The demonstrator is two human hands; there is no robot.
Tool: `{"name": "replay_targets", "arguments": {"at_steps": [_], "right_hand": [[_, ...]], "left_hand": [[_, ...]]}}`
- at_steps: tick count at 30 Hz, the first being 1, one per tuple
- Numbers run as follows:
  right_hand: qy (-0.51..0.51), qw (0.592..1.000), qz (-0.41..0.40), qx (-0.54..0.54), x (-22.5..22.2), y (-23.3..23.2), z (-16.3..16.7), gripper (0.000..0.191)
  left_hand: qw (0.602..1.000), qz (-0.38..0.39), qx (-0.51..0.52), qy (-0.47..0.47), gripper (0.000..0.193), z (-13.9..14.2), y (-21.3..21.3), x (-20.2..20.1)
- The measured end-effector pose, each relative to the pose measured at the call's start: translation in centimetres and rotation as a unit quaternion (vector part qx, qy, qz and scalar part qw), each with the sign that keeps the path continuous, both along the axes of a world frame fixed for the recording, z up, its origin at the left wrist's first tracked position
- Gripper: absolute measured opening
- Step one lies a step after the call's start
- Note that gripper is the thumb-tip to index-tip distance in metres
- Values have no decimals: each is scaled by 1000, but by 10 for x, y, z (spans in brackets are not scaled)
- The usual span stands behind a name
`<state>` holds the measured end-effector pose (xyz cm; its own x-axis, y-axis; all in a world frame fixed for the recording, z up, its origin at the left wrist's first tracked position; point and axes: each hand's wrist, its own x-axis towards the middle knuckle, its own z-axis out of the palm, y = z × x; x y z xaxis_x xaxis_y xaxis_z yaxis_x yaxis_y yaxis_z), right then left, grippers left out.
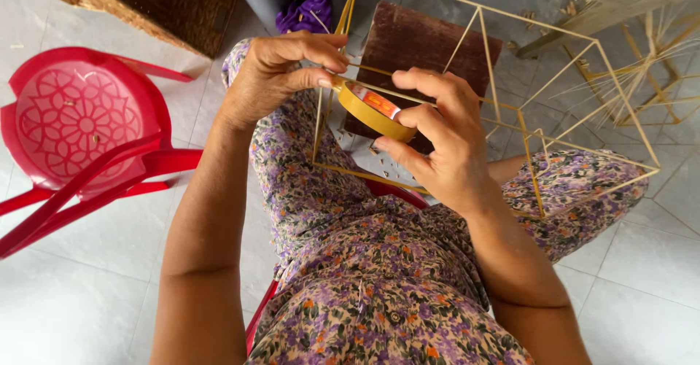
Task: The person sits on a chair with a wooden board on their lap and assembles a hexagonal lantern frame. They wrap yellow tape around the joints of a thin bamboo and wire frame, press the tape in place by hand, and use scissors to trim the tape as they work around the frame.
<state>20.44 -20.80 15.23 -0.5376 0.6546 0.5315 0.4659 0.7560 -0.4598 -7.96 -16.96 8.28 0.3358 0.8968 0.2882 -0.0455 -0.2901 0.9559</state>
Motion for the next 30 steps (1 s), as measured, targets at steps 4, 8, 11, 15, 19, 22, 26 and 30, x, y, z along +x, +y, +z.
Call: {"name": "replay_targets", "arguments": {"at_steps": [4,8,11,15,19,22,26,30], "right_hand": [[20,995,70,-66,6,12,2,35],[-48,992,103,-61,46,19,19,34],[-88,991,90,-51,75,21,31,45],[-136,985,79,-73,109,18,48,47],[-82,967,17,-240,132,10,60,41],[-95,928,-29,-359,167,3,80,41],[-126,936,-28,-328,210,-10,58,38],[-87,942,-138,-294,276,-13,33,33]], "left_hand": [[999,12,29,29,25,2,0,1],[999,7,45,23,21,5,-1,3],[997,14,51,49,16,9,-2,4],[992,30,71,103,11,11,-4,8],[996,19,54,69,11,10,-1,12],[997,26,47,51,13,8,-2,12],[999,31,29,33,13,6,-6,12],[998,52,23,31,12,10,-6,15]]}}
